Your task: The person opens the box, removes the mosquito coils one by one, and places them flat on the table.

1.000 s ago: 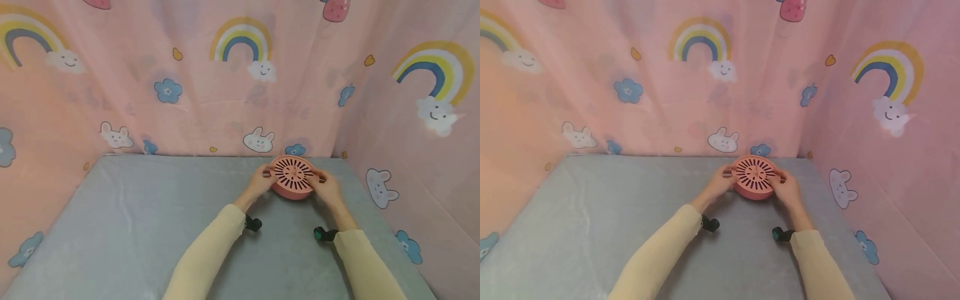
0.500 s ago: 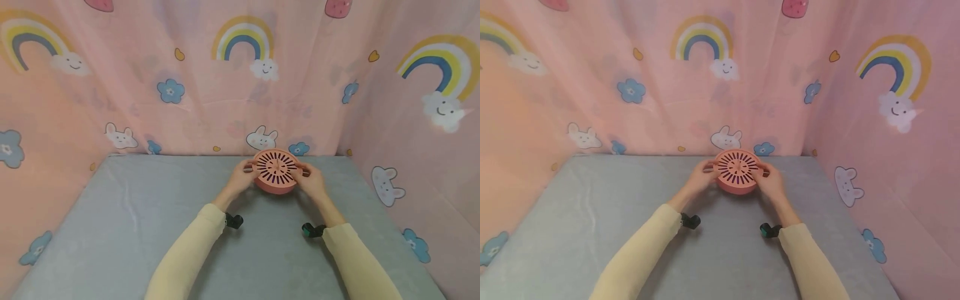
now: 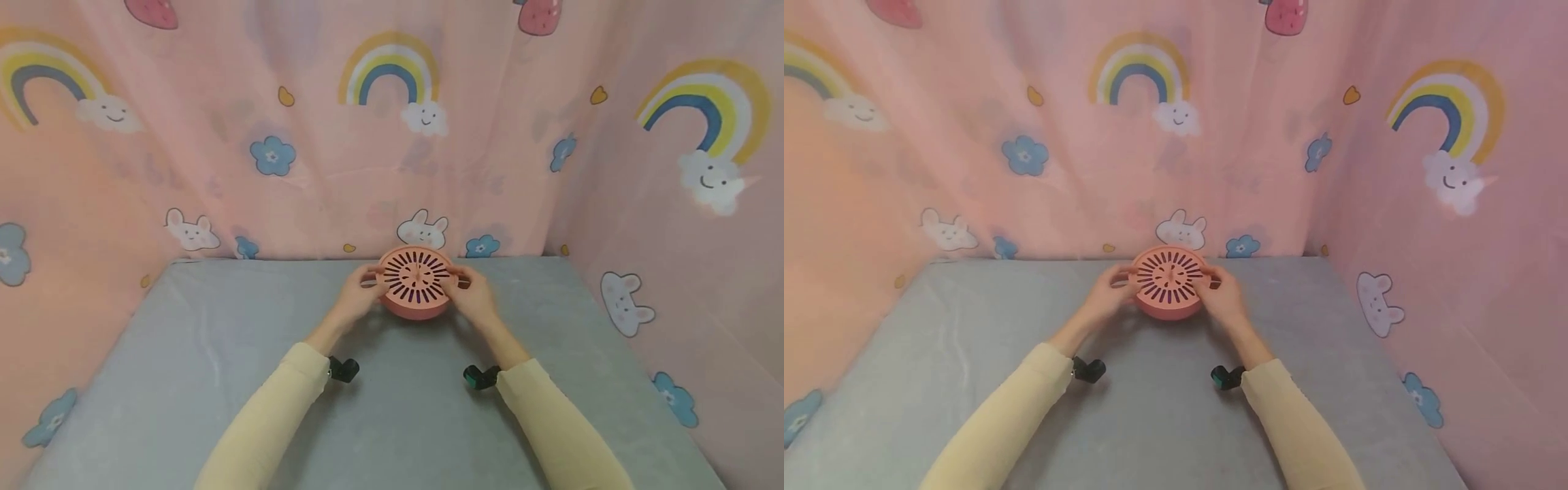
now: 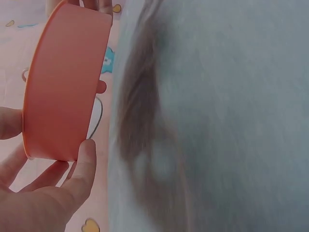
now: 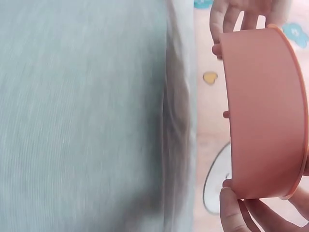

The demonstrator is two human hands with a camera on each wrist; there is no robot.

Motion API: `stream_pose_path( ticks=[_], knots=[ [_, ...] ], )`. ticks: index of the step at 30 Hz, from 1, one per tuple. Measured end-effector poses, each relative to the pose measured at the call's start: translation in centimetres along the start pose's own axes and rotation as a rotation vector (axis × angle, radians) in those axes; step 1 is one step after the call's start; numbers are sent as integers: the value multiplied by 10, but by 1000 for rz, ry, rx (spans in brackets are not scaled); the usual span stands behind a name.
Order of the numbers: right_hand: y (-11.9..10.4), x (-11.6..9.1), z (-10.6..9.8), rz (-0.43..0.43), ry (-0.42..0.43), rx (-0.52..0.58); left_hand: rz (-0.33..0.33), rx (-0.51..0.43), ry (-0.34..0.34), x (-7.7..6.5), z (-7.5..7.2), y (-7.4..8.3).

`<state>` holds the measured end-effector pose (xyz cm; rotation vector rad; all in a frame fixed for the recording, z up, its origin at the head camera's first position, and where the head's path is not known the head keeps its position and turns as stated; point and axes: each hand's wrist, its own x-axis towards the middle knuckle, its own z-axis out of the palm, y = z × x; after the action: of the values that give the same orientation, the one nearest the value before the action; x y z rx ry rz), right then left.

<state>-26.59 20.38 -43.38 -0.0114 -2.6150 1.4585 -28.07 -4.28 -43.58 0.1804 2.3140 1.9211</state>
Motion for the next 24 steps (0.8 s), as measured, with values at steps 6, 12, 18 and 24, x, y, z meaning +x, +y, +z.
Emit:
stream_pose_path(
  ticks=[6,12,18,24],
  knots=[
    [-10,-4,22,9,-14,23,-6,7,-1,-10,-23,-2],
    [-15,-3,42,9,-45,39,-20,27,42,-15,-41,-10],
    [-17,-4,54,19,-59,34,-21,0,31,-20,-52,-22],
    [-15,-5,65,30,-102,45,-32,-37,23,-24,-61,-30]
  ],
)
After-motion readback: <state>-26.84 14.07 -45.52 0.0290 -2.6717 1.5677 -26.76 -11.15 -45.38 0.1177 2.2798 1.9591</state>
